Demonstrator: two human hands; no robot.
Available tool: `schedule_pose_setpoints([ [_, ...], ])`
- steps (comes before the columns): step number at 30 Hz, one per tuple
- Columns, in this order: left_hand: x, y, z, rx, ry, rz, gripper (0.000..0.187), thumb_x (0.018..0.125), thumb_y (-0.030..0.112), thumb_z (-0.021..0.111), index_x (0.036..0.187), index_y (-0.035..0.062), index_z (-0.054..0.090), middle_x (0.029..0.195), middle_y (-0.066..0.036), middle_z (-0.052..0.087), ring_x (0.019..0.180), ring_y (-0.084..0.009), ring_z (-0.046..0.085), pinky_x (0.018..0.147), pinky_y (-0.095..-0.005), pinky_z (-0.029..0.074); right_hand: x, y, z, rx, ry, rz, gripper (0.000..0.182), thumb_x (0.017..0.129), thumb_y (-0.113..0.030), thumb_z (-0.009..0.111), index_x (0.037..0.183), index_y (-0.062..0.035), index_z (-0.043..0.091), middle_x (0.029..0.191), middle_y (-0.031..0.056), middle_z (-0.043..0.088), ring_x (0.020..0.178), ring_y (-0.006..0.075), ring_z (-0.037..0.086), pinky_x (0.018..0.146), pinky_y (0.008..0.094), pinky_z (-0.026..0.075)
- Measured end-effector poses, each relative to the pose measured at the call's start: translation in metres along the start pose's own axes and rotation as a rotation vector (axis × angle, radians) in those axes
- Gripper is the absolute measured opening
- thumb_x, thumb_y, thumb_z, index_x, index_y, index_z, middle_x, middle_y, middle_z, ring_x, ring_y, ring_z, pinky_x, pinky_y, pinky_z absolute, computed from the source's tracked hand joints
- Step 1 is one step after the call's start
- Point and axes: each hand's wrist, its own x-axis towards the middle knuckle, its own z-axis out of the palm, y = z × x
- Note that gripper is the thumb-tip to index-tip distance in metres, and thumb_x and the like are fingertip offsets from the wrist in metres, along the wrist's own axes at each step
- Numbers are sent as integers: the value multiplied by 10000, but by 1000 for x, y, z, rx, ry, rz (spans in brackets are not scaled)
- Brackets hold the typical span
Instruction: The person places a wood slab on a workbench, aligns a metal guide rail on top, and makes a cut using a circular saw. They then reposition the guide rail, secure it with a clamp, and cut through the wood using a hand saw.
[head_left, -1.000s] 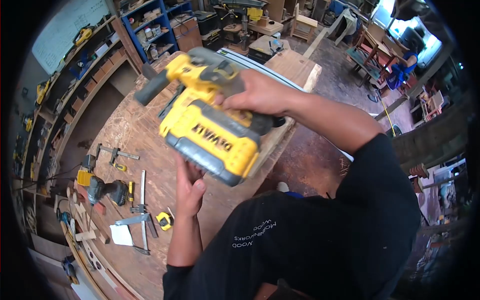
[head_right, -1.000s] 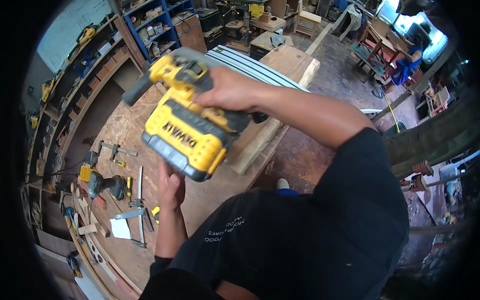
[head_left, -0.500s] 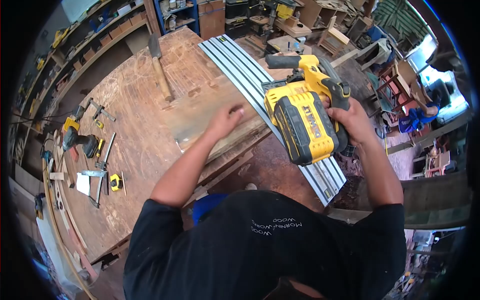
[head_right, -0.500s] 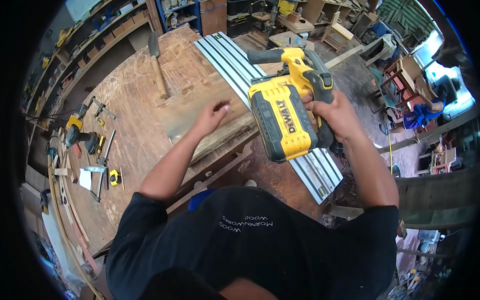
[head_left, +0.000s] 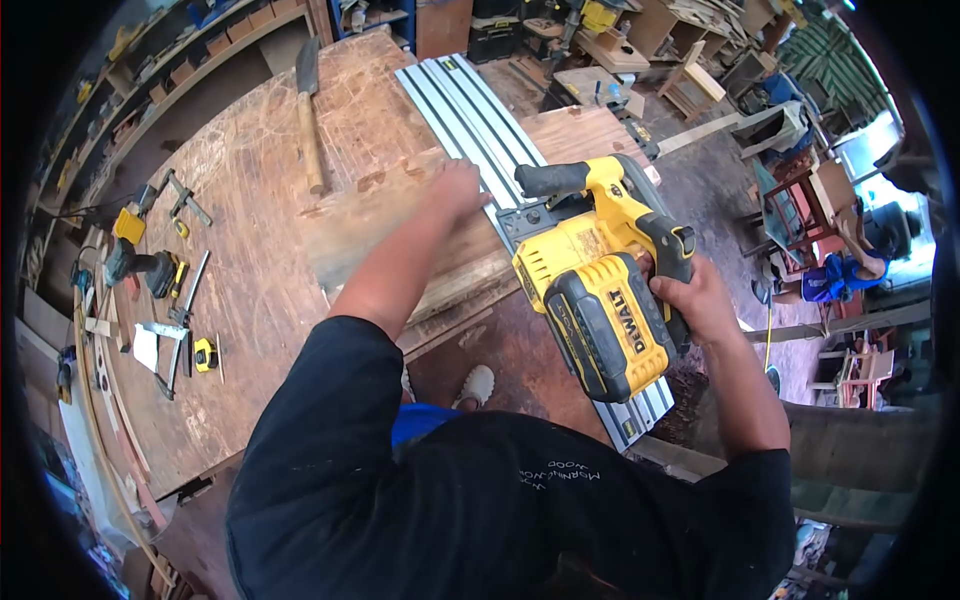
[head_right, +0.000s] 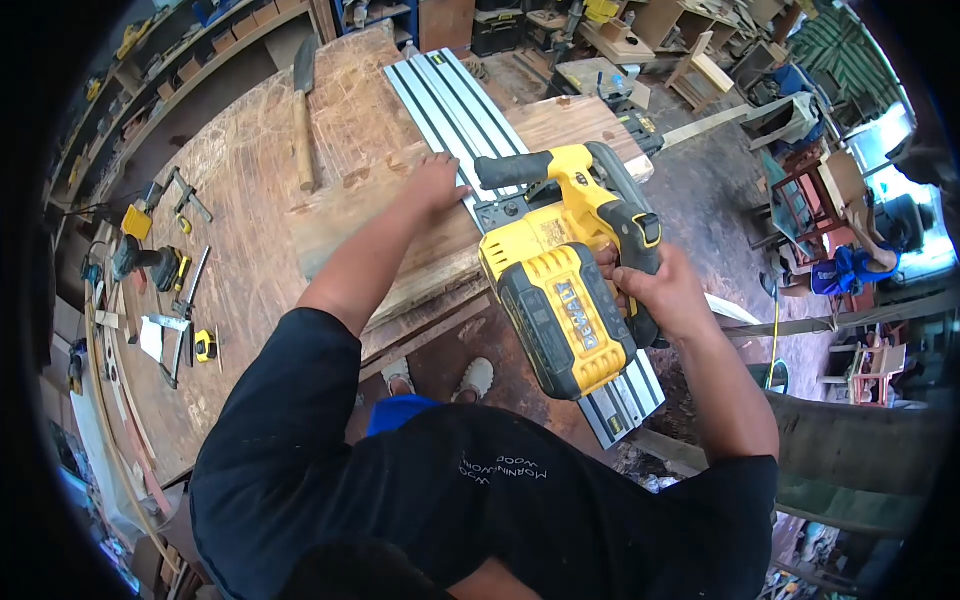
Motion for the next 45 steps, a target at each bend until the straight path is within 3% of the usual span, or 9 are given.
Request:
schedule_pose_setpoints([
  [2, 5, 0, -6, 65, -134, 8, 567, 832, 430, 647, 1199, 6, 565, 1319, -196, 497, 1253, -341, 448, 1082, -478, 310, 6, 5, -2, -8, -13, 11, 237, 801, -22, 642, 1031, 30, 622, 863, 68, 662, 693, 118, 609, 611, 244, 492],
  [3, 6, -1, -5, 61, -87, 16, 542, 822, 437, 660, 1138, 2, 589, 1243, -182, 543, 1204, -331, 490, 1074, -469, 320, 8, 6, -2, -11, -17, 21, 237, 801, -22, 642, 1031, 30, 622, 863, 68, 662, 693, 118, 609, 611, 244, 492],
  [19, 19, 8, -13, 102, -195, -27, 547, 742, 440, 749, 1080, 31, 614, 1175, -156, 575, 1126, -311, 561, 1073, -466, 332, 34, 23, -12, -22, -70, 21, 278, 790, -8, 618, 1065, 35, 613, 952, 83, 652, 768, 133, 613, 660, 261, 505],
  [24, 26, 10, -11, 143, -215, -53, 512, 731, 424, 766, 1068, 57, 647, 1148, -145, 575, 1027, -294, 608, 994, -427, 390, 38, 29, -21, -44, -104, 31, 287, 794, -12, 614, 1078, 28, 606, 979, 74, 648, 829, 129, 610, 684, 263, 505],
  [30, 26, 6, -12, 87, -212, -54, 553, 706, 379, 784, 1098, 46, 583, 1134, -170, 589, 1064, -313, 593, 895, -407, 484, 36, 39, -27, -59, -144, 53, 299, 793, -22, 616, 1088, 25, 596, 1016, 79, 652, 862, 127, 608, 691, 261, 503],
  [36, 28, 1, -4, 114, -165, -24, 573, 694, 396, 790, 1095, 48, 574, 1120, -165, 598, 1064, -332, 583, 907, -410, 476, 37, 46, -32, -31, -151, 53, 295, 791, -20, 613, 1081, 27, 595, 1025, 80, 652, 883, 131, 612, 695, 264, 505],
  [40, 26, 2, -7, 89, -109, -9, 572, 696, 399, 788, 1096, 51, 574, 1117, -176, 596, 1083, -335, 566, 921, -413, 465, 47, 48, -35, -20, -145, 44, 297, 791, -31, 617, 1083, 18, 595, 1000, 73, 653, 881, 133, 614, 690, 269, 506],
  [45, 28, -1, 4, 136, -98, 14, 439, 791, 332, 715, 1097, 50, 575, 1093, -179, 596, 1079, -330, 561, 921, -417, 463, 52, 45, -28, -62, -136, 49, 239, 815, -65, 635, 1044, 1, 622, 944, 62, 665, 826, 121, 614, 686, 274, 493],
])
